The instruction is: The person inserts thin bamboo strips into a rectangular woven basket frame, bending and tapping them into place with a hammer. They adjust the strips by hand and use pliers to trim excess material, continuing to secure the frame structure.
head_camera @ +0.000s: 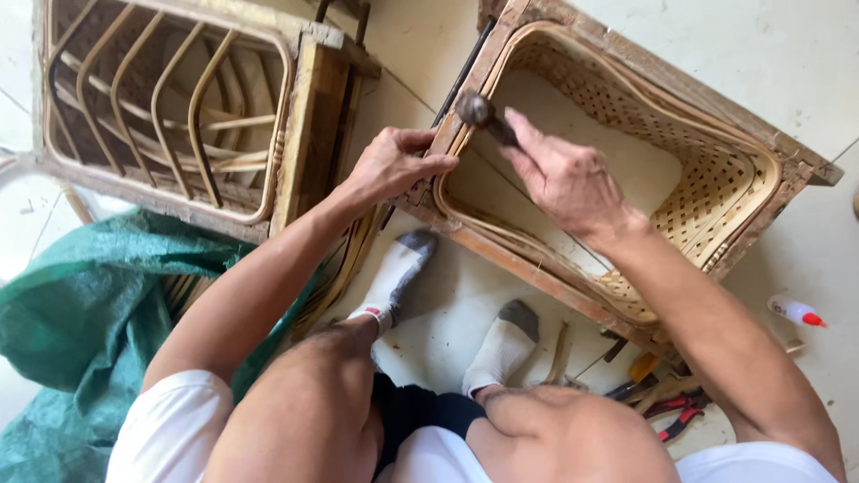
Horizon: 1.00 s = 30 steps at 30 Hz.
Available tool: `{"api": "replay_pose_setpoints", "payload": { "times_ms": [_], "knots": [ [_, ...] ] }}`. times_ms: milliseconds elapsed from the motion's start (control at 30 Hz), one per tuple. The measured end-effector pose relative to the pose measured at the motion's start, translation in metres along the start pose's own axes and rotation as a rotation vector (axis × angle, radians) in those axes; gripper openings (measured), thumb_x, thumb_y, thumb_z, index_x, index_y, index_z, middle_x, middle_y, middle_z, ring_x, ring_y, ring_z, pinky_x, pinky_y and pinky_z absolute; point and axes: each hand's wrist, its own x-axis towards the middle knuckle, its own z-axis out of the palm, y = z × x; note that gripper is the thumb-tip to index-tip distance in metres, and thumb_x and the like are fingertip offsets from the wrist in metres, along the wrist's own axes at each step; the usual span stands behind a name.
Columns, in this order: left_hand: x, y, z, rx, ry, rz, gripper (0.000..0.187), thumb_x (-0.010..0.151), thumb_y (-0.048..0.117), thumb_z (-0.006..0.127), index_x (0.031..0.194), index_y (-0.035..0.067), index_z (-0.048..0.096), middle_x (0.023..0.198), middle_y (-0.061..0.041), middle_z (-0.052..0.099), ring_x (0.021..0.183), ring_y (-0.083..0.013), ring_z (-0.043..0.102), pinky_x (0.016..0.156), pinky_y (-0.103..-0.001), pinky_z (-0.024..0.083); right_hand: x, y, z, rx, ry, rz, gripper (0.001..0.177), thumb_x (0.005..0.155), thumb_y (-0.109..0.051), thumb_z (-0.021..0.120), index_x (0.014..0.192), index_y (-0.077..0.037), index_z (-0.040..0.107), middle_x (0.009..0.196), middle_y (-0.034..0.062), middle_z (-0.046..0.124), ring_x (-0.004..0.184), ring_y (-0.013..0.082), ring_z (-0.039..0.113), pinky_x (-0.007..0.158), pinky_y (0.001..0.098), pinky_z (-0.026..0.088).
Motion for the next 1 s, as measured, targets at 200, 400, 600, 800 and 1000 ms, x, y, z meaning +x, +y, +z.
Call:
{"api": "replay_pose_setpoints", "payload": {
  "times_ms": [200,400,600,800,1000],
  "knots": [
    [-0.011,-0.01,-0.011,-0.112,0.02,0.131,0.048,0.093,0.038,0.074,0.131,0.008,0.07,0.111,-0.008,0.079,0.094,-0.0107,0.075,0.086,-0.029,0.06,-0.002,-0.025,-0.004,0.023,-0.118,0.056,0.051,0.109,-0.017,0.057,0.155,0.002,0.045,0.077,0.0142,0.07,0.054,0.0251,0.064,0.05,0.0363,0.056],
    [-0.083,-0.06,-0.012,-0.241,0.428,0.274,0.039,0.1,0.028,0.069,0.129,0.002,0.07,0.116,-0.009,0.078,0.101,-0.0114,0.071,0.089,-0.026,0.058,-0.017,-0.059,0.001,0.037,-0.019,-0.053,0.051,0.104,-0.015,0.066,0.149,0.002,0.051,0.095,0.0214,0.073,0.074,0.0322,0.072,0.066,0.0415,0.059],
    [-0.187,-0.156,0.023,-0.012,0.476,0.058,0.028,0.094,0.023,0.071,0.112,0.002,0.077,0.097,-0.012,0.078,0.084,-0.0182,0.072,0.077,-0.031,0.058,-0.053,-0.084,0.006,0.101,0.082,-0.074,0.045,0.101,-0.004,0.065,0.143,0.007,0.053,0.118,0.028,0.07,0.099,0.0408,0.072,0.082,0.0438,0.06],
    [-0.172,-0.235,0.047,0.508,0.467,0.033,0.037,0.088,0.023,0.074,0.114,-0.003,0.073,0.093,-0.023,0.073,0.082,-0.0439,0.069,0.073,-0.049,0.054,-0.126,-0.176,-0.03,0.169,-0.097,-0.005,0.036,0.09,-0.007,0.063,0.125,0.001,0.058,0.119,0.0203,0.071,0.099,0.0343,0.073,0.079,0.0407,0.06],
    [-0.168,-0.239,0.037,0.035,0.309,-0.091,0.035,0.085,0.027,0.076,0.108,0.001,0.076,0.084,-0.015,0.076,0.073,-0.0258,0.07,0.069,-0.038,0.057,-0.119,-0.265,-0.081,0.025,-0.492,0.039,0.021,0.082,-0.018,0.061,0.101,-0.013,0.062,0.119,0.0075,0.073,0.104,0.0258,0.072,0.076,0.0377,0.059]
  ]
}}
